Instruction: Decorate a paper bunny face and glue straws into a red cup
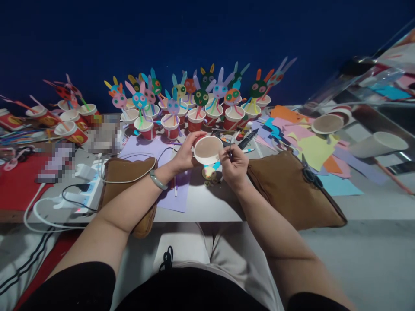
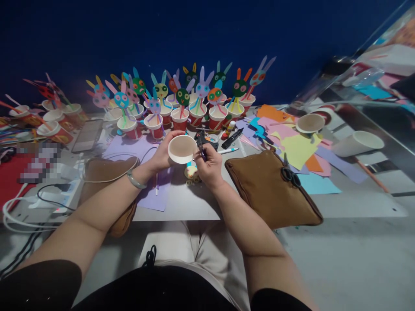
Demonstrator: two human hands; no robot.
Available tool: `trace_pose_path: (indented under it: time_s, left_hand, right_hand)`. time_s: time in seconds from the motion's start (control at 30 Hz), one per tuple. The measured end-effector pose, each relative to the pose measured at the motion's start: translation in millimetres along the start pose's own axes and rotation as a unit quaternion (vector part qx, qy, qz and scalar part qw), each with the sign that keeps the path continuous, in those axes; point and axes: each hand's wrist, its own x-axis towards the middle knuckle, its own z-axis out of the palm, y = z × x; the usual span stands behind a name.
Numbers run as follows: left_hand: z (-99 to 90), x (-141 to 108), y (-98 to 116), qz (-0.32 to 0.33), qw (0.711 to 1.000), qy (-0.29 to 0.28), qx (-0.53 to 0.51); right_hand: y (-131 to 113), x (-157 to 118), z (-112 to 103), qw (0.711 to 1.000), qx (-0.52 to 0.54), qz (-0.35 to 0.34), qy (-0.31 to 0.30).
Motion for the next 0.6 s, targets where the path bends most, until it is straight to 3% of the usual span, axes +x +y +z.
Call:
trace_pose_path:
  time_s: [0.23, 0.43, 0.6]
  left_hand:
    - [4.1, 6, -1, -0.086, 0.990, 0.034, -0.110]
    - [-5.8, 3, 3, -0.163, 0.966, 0.014, -0.202]
    - [-7.7, 3, 4, -0.079, 0.981, -0.024, -0.174]
  right_hand:
    - [-6, 1, -1, 0.999, -0.024, -0.021, 0.013]
    - [-1, 3, 0, 0.999, 0.005, 0.026, 0.028]
    - [6, 10, 0, 0.992, 0.074, 0.101, 0.010]
